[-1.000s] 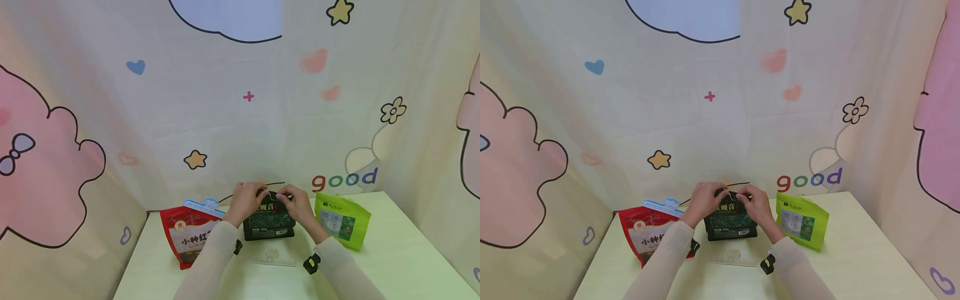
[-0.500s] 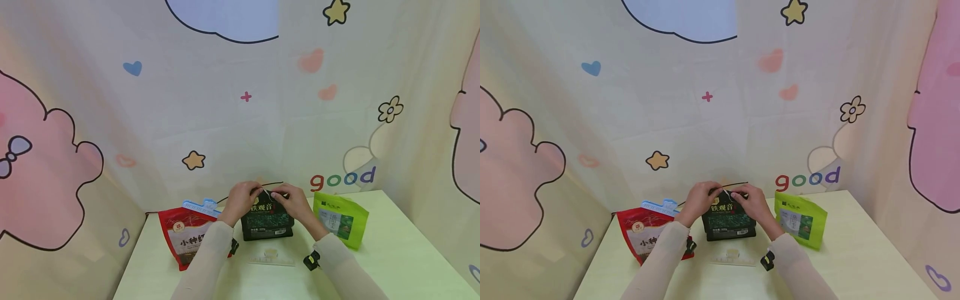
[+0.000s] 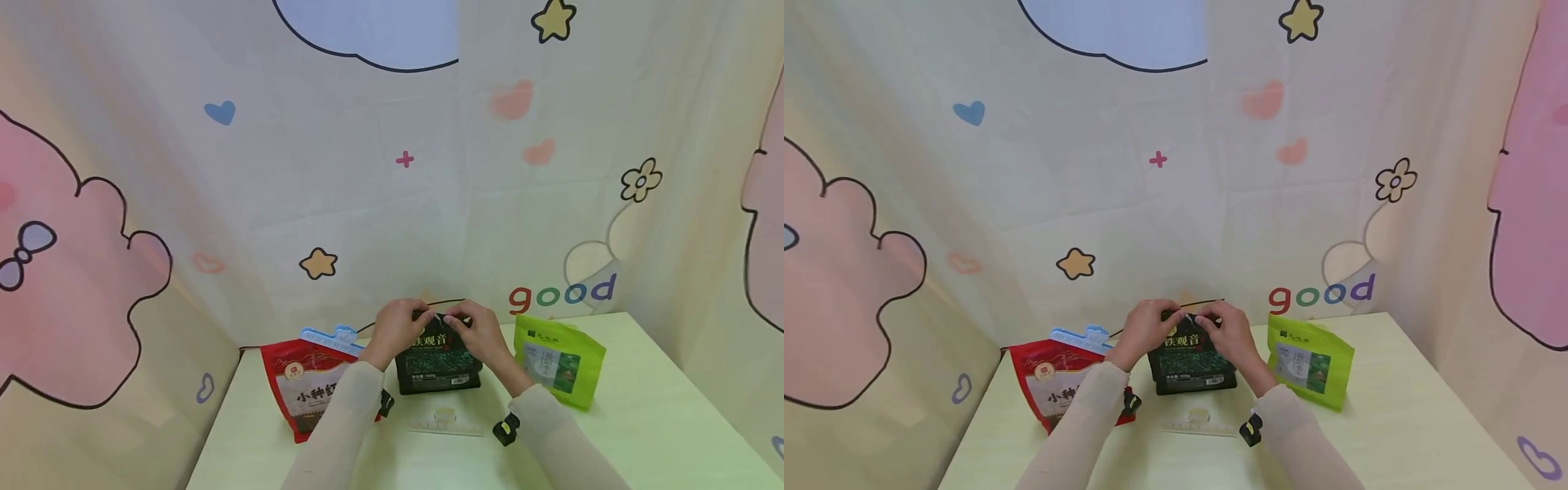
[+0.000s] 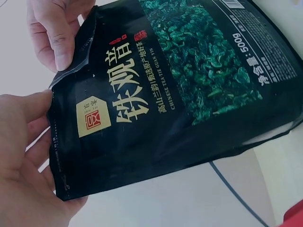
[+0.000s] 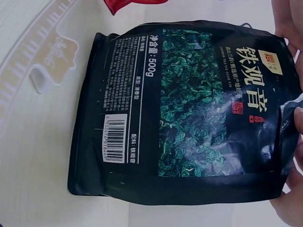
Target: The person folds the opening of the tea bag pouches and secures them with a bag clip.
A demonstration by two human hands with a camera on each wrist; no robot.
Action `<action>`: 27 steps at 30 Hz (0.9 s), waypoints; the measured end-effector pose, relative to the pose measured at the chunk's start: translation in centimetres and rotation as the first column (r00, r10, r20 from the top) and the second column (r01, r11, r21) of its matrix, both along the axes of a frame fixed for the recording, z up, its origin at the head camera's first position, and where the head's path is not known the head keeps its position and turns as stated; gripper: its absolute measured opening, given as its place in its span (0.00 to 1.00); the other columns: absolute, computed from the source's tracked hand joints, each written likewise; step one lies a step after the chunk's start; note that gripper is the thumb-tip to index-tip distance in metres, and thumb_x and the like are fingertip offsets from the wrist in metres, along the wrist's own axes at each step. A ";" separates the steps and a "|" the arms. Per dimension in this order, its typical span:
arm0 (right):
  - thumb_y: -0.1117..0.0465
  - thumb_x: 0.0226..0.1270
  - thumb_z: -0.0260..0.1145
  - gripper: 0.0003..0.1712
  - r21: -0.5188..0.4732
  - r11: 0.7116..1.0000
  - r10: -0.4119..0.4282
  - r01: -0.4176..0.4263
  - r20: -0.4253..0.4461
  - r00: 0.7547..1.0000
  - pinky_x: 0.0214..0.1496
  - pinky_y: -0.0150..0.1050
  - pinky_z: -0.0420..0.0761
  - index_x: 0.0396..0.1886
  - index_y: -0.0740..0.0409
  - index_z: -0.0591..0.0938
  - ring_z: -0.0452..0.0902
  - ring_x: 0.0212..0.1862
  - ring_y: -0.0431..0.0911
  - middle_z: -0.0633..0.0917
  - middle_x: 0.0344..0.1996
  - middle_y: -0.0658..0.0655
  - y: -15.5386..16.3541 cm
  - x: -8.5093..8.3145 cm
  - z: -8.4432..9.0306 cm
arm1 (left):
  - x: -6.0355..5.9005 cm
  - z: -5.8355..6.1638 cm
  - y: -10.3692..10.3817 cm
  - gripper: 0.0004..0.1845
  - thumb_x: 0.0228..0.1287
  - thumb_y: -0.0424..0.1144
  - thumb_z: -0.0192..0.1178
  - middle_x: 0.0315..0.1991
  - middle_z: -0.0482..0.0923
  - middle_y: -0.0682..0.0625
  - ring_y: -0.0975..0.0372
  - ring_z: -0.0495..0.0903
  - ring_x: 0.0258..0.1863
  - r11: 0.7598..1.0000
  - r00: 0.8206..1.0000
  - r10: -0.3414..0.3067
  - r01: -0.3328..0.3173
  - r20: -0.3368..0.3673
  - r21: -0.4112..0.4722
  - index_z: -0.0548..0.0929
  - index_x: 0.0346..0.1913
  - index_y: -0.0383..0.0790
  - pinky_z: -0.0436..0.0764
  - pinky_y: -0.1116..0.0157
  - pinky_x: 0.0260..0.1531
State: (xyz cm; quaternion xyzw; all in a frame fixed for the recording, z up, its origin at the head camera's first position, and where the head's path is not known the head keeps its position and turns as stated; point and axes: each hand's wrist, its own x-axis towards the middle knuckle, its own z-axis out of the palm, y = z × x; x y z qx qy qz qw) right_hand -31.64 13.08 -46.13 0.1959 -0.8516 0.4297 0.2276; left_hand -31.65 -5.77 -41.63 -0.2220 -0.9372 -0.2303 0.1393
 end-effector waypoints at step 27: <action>0.61 0.67 0.66 0.03 0.021 1.000 0.012 -0.012 0.008 1.000 0.39 0.40 0.78 0.36 0.54 0.86 0.78 0.35 0.45 0.85 0.34 0.53 -0.5 0.0 0.6 | 0.1 -0.3 0.4 0.12 0.71 0.52 0.57 0.43 0.88 0.56 0.59 0.83 0.43 1.000 0.998 0.007 -0.009 -0.068 -0.026 0.88 0.46 0.53 0.68 0.50 0.59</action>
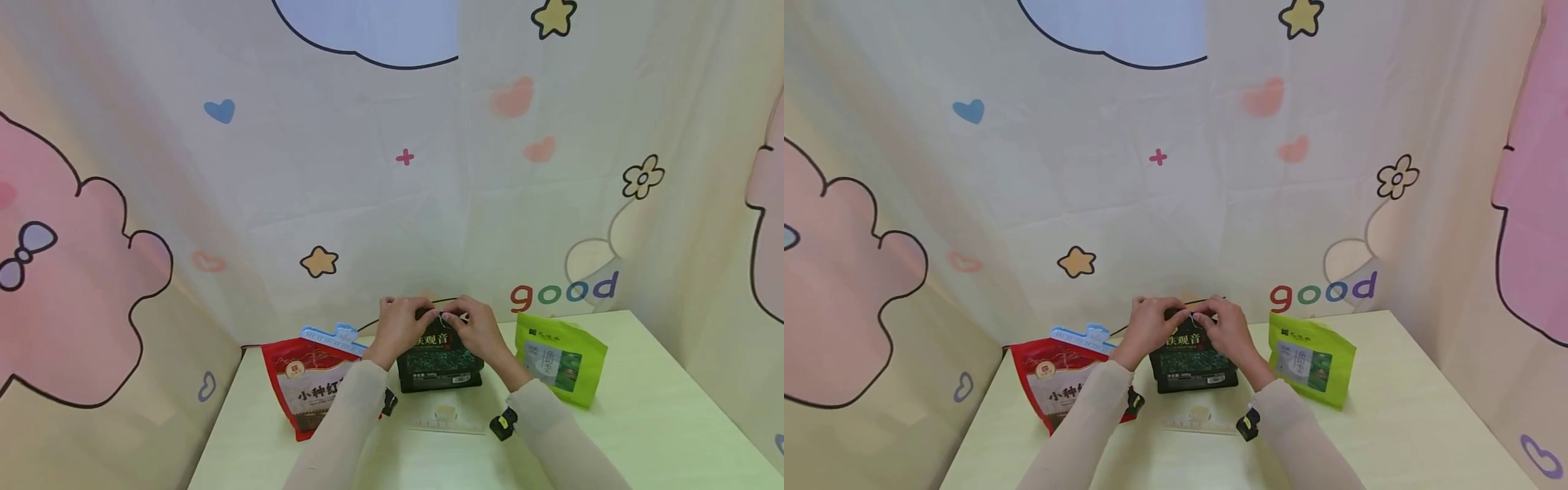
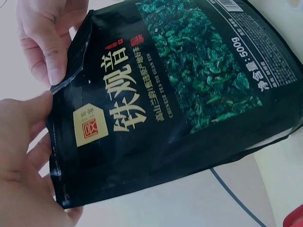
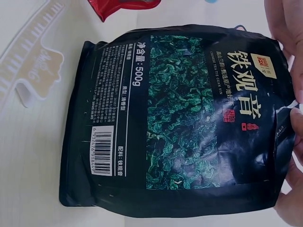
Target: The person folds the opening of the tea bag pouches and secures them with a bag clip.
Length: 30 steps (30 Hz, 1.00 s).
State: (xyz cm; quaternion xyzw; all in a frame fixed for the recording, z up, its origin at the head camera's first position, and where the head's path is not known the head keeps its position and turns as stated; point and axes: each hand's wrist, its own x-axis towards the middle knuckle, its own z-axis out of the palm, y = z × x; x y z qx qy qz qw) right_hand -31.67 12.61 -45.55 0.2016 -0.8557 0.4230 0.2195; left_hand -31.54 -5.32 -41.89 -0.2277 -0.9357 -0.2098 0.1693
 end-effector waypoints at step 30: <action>0.62 0.66 0.68 0.04 -0.019 0.998 -0.062 0.061 -0.007 0.998 0.36 0.36 0.80 0.38 0.54 0.86 0.81 0.34 0.44 0.86 0.35 0.52 0.0 0.1 -0.9 | 0.3 0.0 -0.5 0.12 0.71 0.49 0.57 0.47 0.87 0.54 0.59 0.85 0.43 1.000 0.999 -0.015 0.014 0.040 0.008 0.87 0.48 0.52 0.82 0.59 0.44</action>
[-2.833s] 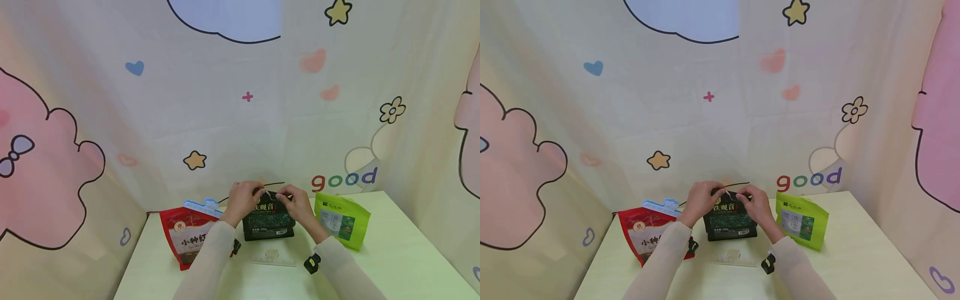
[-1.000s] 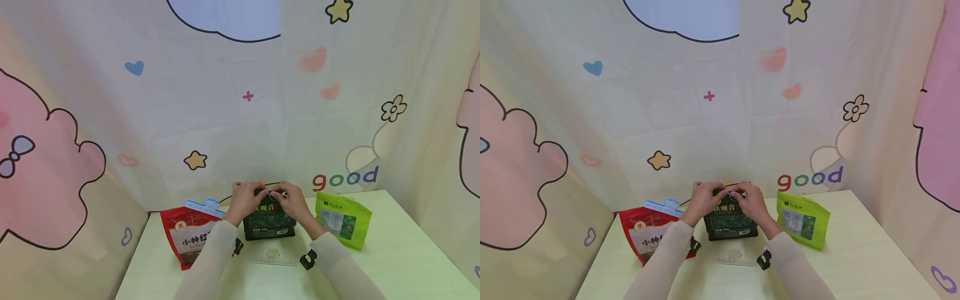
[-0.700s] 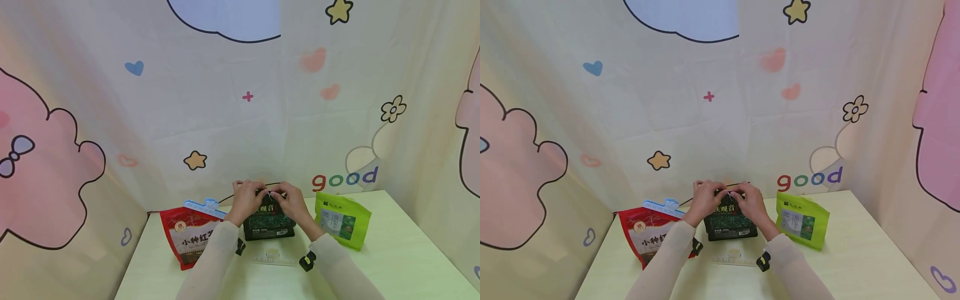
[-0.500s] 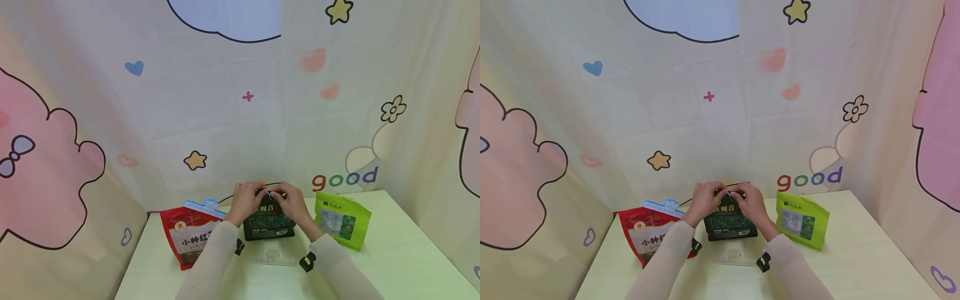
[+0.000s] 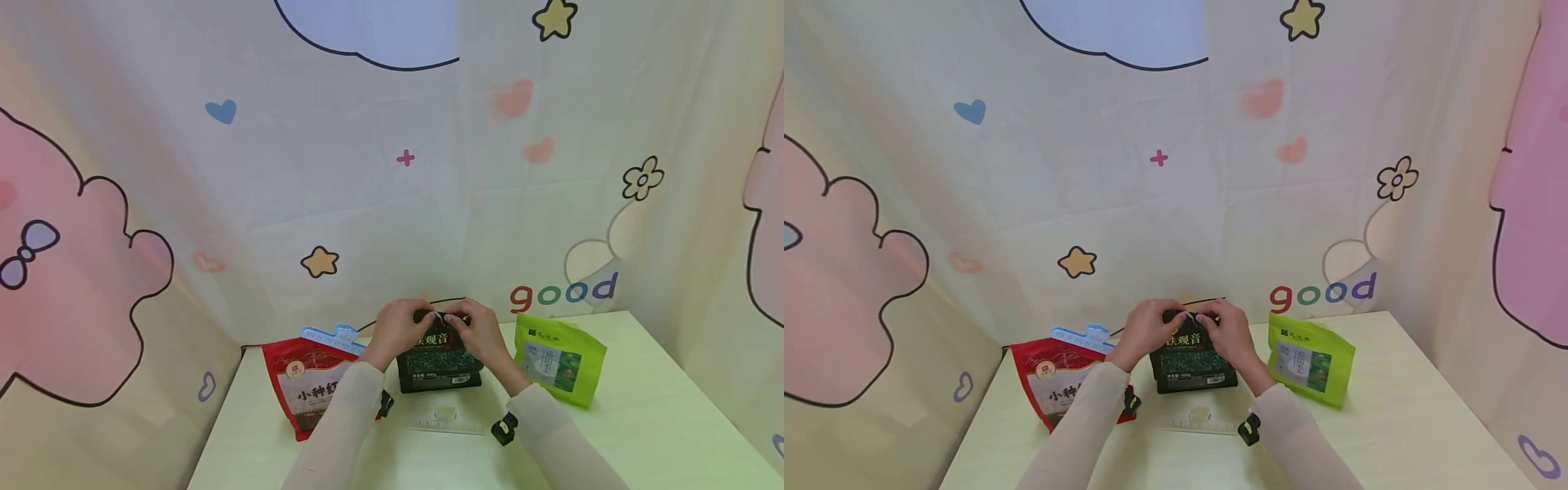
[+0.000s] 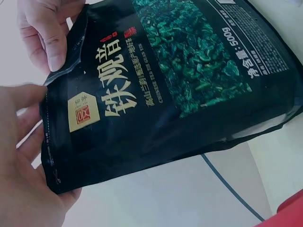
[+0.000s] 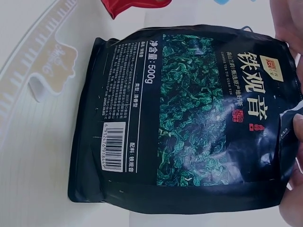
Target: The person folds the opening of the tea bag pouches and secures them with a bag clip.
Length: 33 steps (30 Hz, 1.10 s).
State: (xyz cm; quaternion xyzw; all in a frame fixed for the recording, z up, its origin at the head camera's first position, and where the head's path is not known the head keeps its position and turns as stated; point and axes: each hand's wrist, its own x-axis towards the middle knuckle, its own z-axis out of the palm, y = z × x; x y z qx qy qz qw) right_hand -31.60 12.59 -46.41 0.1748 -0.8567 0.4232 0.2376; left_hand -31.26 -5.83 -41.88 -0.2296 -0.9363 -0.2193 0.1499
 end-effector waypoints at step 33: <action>0.58 0.64 0.69 0.05 -0.046 0.998 -0.033 0.036 0.050 0.998 0.38 0.40 0.79 0.36 0.53 0.87 0.83 0.37 0.48 0.89 0.34 0.54 1.5 0.3 -1.3 | -0.2 -0.5 0.2 0.15 0.71 0.54 0.56 0.49 0.86 0.55 0.57 0.81 0.47 1.000 1.000 -0.011 0.012 -0.008 0.007 0.87 0.50 0.53 0.70 0.51 0.58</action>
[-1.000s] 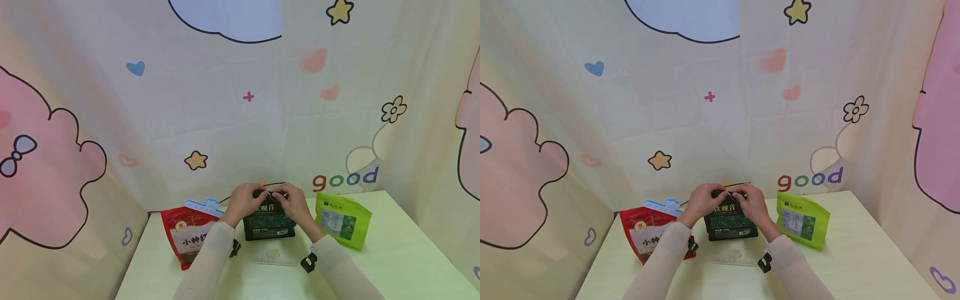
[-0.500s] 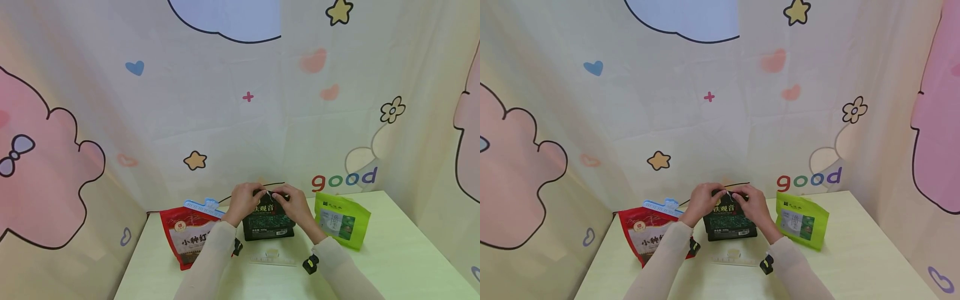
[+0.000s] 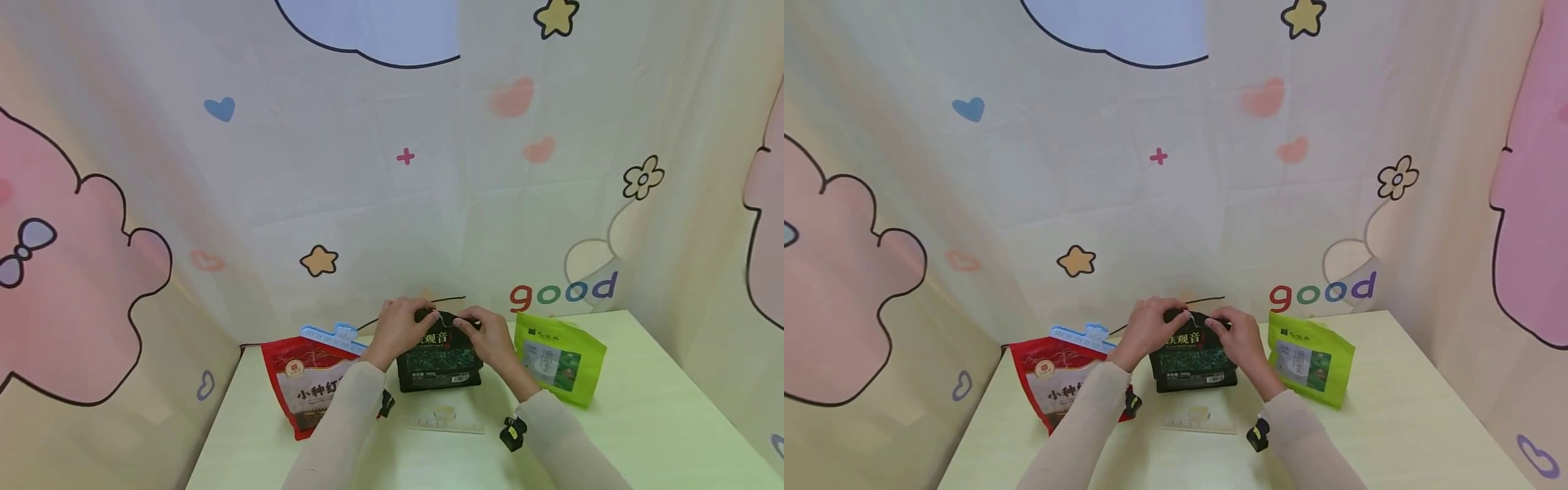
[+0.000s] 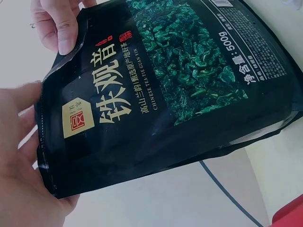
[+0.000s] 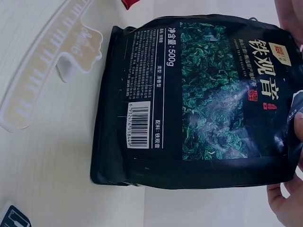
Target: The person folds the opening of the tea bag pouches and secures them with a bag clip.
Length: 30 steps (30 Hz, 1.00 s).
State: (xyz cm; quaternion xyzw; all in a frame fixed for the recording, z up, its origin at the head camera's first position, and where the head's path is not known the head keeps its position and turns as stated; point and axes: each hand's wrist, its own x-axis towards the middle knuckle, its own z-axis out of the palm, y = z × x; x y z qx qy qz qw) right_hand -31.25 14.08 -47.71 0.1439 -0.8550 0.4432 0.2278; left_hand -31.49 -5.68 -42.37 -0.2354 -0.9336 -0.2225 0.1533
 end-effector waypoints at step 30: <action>0.60 0.64 0.70 0.16 0.048 0.994 -0.083 0.094 -0.190 0.978 0.50 0.50 0.78 0.52 0.58 0.83 0.80 0.47 0.52 0.85 0.44 0.58 1.1 2.0 0.4 | -0.2 -0.3 0.8 0.12 0.69 0.52 0.58 0.42 0.88 0.58 0.60 0.78 0.41 0.998 0.998 0.037 -0.039 -0.046 -0.047 0.88 0.47 0.57 0.66 0.55 0.53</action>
